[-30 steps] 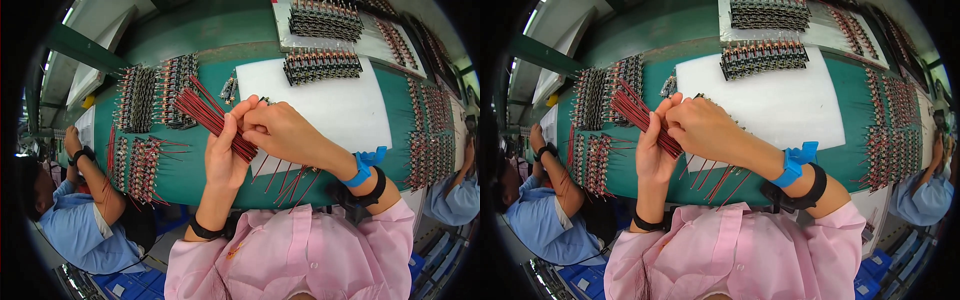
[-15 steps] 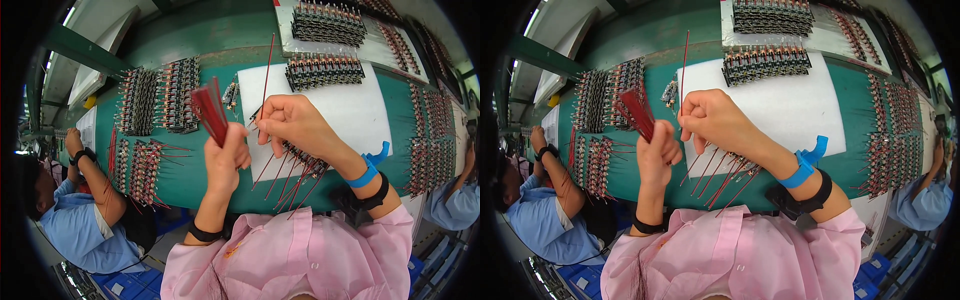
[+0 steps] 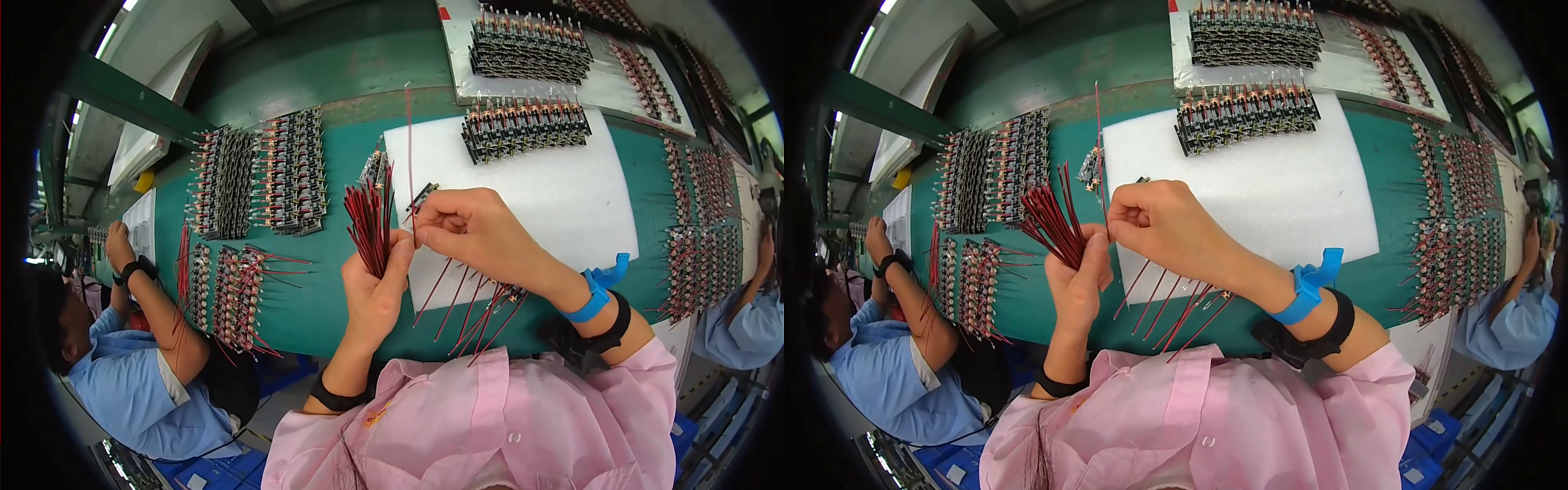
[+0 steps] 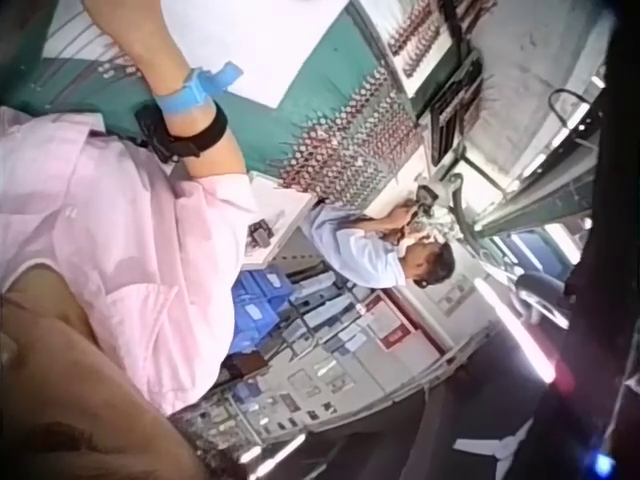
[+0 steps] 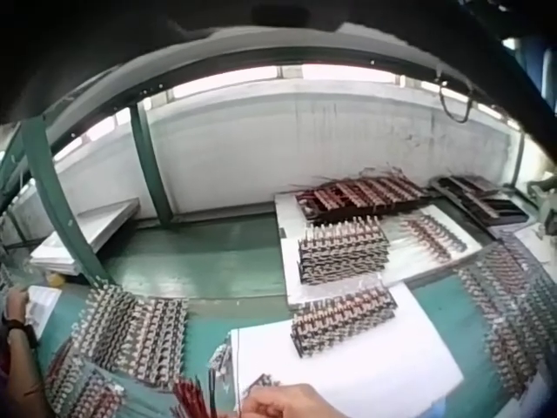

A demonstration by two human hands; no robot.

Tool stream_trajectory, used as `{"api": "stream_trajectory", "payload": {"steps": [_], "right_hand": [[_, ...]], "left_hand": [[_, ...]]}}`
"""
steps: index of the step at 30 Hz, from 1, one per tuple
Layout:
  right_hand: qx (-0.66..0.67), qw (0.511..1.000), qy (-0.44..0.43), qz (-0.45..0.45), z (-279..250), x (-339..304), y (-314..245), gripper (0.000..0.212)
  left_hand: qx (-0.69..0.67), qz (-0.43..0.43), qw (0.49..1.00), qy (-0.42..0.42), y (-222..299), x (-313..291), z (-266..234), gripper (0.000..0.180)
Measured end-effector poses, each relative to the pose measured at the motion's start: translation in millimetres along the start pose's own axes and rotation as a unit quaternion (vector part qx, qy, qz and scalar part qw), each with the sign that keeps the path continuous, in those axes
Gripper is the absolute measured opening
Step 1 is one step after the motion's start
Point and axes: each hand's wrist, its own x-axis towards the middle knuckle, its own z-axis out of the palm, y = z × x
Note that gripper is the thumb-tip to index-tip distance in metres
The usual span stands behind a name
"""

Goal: Assembling electrical connectors by manually inserting wires into a component tray.

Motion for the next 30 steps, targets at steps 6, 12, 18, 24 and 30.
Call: {"api": "stream_trajectory", "payload": {"steps": [6,12,18,24,30], "right_hand": [[-0.022,1.000,-0.016,-0.007,3,-1,-3,0.004],[-0.071,0.996,-0.059,0.015,3,2,-14,0.008],[-0.092,0.991,-0.097,0.021,0,8,-6,0.013],[0.063,0.973,-0.133,0.177,3,10,-1,0.018],[0.156,0.953,-0.134,0.223,5,11,0,0.019]], "left_hand": [[0.027,0.026,0.999,-0.006,-2,1,-1,0.011],[0.009,0.007,0.999,-0.043,-2,3,-10,0.008],[-0.040,-0.039,0.997,-0.057,1,3,-13,0.008],[-0.160,-0.107,0.977,-0.092,-2,6,-17,0.010],[-0.236,-0.155,0.952,-0.118,2,7,-19,0.012]]}}
